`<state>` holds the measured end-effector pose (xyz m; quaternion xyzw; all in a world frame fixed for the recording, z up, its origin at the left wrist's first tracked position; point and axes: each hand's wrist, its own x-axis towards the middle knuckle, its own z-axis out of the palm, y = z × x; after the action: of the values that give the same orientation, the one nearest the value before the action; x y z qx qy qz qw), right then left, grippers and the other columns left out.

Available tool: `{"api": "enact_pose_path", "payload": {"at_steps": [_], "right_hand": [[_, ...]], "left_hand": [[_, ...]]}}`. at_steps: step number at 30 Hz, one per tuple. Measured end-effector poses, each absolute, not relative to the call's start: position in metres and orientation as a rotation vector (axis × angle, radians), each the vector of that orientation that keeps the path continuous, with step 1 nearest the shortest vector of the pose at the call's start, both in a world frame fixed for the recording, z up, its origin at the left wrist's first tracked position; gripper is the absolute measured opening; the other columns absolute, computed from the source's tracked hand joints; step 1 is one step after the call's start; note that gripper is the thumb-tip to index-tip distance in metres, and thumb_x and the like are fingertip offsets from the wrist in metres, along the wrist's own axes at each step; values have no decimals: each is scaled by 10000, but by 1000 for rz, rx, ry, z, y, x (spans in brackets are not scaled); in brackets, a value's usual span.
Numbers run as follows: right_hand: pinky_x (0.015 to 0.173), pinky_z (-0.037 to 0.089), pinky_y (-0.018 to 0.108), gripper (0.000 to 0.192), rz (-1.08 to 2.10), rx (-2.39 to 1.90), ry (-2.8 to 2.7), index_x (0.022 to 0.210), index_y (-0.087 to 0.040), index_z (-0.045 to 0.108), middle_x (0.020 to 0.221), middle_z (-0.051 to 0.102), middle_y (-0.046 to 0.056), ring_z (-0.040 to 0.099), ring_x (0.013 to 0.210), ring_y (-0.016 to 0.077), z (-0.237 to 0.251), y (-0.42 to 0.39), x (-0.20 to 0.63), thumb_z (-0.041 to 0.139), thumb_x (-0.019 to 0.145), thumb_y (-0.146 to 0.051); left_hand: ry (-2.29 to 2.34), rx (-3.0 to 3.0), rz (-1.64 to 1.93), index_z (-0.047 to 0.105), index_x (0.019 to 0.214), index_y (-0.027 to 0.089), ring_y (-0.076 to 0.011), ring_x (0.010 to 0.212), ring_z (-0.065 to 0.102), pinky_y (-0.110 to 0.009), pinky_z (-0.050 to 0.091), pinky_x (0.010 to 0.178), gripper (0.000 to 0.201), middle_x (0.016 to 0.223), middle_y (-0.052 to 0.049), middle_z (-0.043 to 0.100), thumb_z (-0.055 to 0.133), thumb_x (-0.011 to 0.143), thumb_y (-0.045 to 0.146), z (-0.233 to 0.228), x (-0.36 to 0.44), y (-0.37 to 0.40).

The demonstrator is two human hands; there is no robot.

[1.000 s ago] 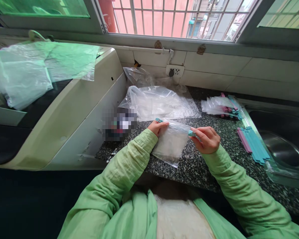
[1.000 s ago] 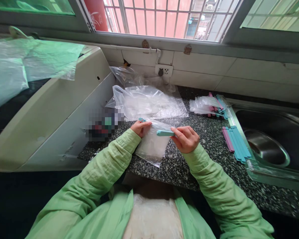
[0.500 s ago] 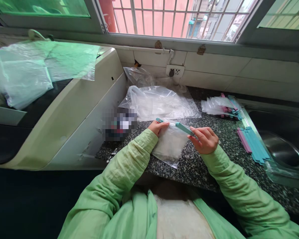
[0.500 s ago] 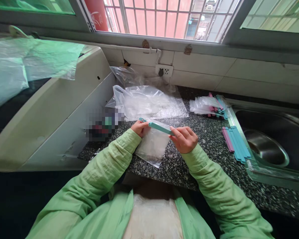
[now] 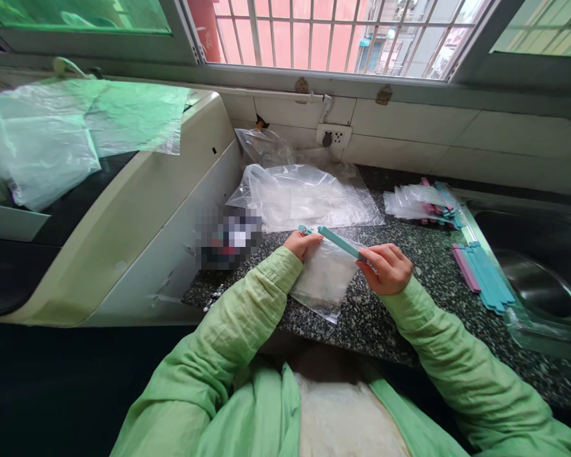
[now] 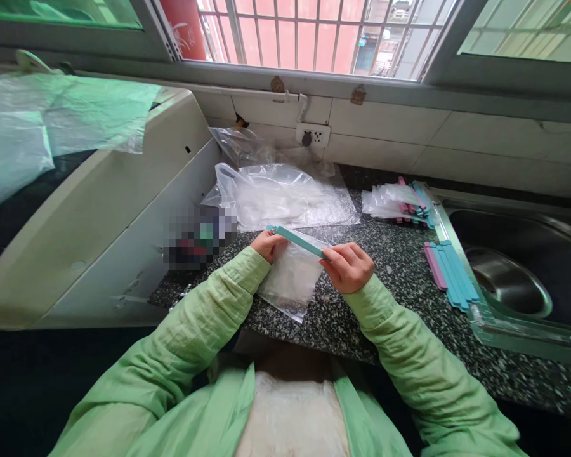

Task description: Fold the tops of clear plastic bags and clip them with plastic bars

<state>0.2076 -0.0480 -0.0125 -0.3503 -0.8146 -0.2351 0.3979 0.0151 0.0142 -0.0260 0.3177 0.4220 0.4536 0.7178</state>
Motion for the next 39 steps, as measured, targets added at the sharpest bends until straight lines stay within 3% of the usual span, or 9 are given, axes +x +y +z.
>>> {"api": "enact_pose_path", "payload": {"at_steps": [11, 20, 28, 39], "right_hand": [[618, 468, 256, 149, -578, -908, -2083, 864, -180, 608, 722, 640, 41, 537, 649, 138, -13, -48, 204, 600, 717, -202], [627, 457, 248, 132, -559, -921, -2083, 842, -175, 605, 703, 637, 38, 528, 644, 136, -17, -45, 205, 596, 716, -212], [614, 455, 245, 105, -572, -960, -2098, 810, -182, 622, 685, 630, 34, 523, 628, 134, -17, -44, 204, 580, 730, -237], [621, 448, 249, 122, -550, -950, -2121, 826, -174, 620, 692, 634, 38, 517, 638, 138, -19, -43, 205, 584, 725, -232]], "left_hand": [[978, 761, 1011, 548, 479, 118, -91, 498, 488, -225, 371, 535, 234, 437, 25, 507, 742, 448, 244, -31, 15, 19], [1002, 670, 1004, 455, 425, 142, -36, 359, 320, -214, 241, 411, 280, 349, 63, 359, 704, 497, 248, -29, 14, 19], [925, 706, 939, 538, 484, 125, -78, 436, 450, -224, 327, 478, 131, 435, 32, 511, 659, 440, 150, -22, 13, 17], [945, 797, 937, 555, 480, 117, -59, 432, 439, -201, 321, 479, 211, 433, 36, 526, 720, 385, 207, -26, 12, 18]]}}
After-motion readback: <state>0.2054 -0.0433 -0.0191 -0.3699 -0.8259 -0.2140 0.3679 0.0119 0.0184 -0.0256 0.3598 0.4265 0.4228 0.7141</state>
